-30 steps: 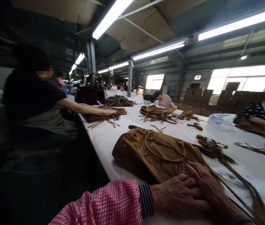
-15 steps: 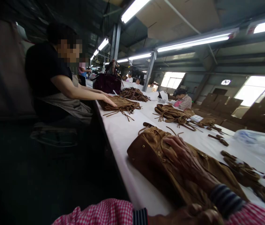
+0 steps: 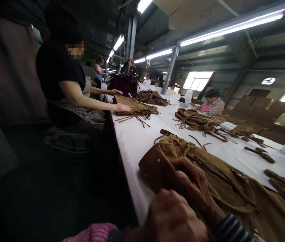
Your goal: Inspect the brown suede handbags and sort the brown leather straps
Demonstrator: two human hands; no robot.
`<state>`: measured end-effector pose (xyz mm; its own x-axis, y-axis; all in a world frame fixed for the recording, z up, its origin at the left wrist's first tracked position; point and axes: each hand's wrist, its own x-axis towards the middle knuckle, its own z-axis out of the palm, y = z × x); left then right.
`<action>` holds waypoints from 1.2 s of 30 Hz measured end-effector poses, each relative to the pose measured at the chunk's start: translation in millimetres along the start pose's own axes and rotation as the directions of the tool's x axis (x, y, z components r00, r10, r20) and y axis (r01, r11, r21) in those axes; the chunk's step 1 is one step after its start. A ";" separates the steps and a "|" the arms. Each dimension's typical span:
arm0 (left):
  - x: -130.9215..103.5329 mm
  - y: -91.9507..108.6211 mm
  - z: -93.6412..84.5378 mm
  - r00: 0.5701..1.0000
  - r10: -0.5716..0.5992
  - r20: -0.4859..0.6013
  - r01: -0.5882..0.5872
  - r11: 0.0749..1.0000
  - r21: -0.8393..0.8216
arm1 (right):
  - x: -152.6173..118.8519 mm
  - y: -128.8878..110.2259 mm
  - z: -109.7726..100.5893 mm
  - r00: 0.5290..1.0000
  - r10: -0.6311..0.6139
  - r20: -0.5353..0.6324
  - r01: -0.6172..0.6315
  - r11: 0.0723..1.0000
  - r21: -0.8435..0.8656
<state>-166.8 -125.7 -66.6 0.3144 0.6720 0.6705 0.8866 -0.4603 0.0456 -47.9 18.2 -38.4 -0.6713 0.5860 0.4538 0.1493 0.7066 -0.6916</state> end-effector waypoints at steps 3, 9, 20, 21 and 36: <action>-16.5 -74.8 -31.9 0.922 -0.357 -0.152 0.347 0.934 -0.089 | 6.9 -8.9 0.5 0.989 0.037 0.143 -0.057 0.989 0.136; -0.8 -156.4 -54.0 0.713 -0.559 0.422 0.699 0.608 -0.375 | 9.3 -25.0 6.8 0.981 0.117 0.156 -0.143 0.974 0.173; 22.4 -182.8 -14.2 0.680 -0.344 0.647 0.727 0.206 -0.655 | -5.3 -19.4 32.5 0.955 -0.298 -0.017 0.297 0.955 -0.008; 21.9 -187.5 -14.5 0.676 -0.303 0.671 0.733 0.189 -0.654 | -6.4 -18.9 34.1 0.954 -0.299 0.004 0.299 0.954 -0.025; 49.0 -210.3 -23.8 0.510 -0.185 0.840 0.781 0.509 -0.362 | -11.1 -13.9 50.2 0.929 -0.220 0.298 0.309 0.904 -0.296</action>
<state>-345.9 -9.8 -25.6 0.2810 0.9154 -0.2884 0.5742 0.0804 0.8148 -79.0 -18.1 -62.1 -0.8729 0.2705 0.4059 0.1422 0.9371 -0.3187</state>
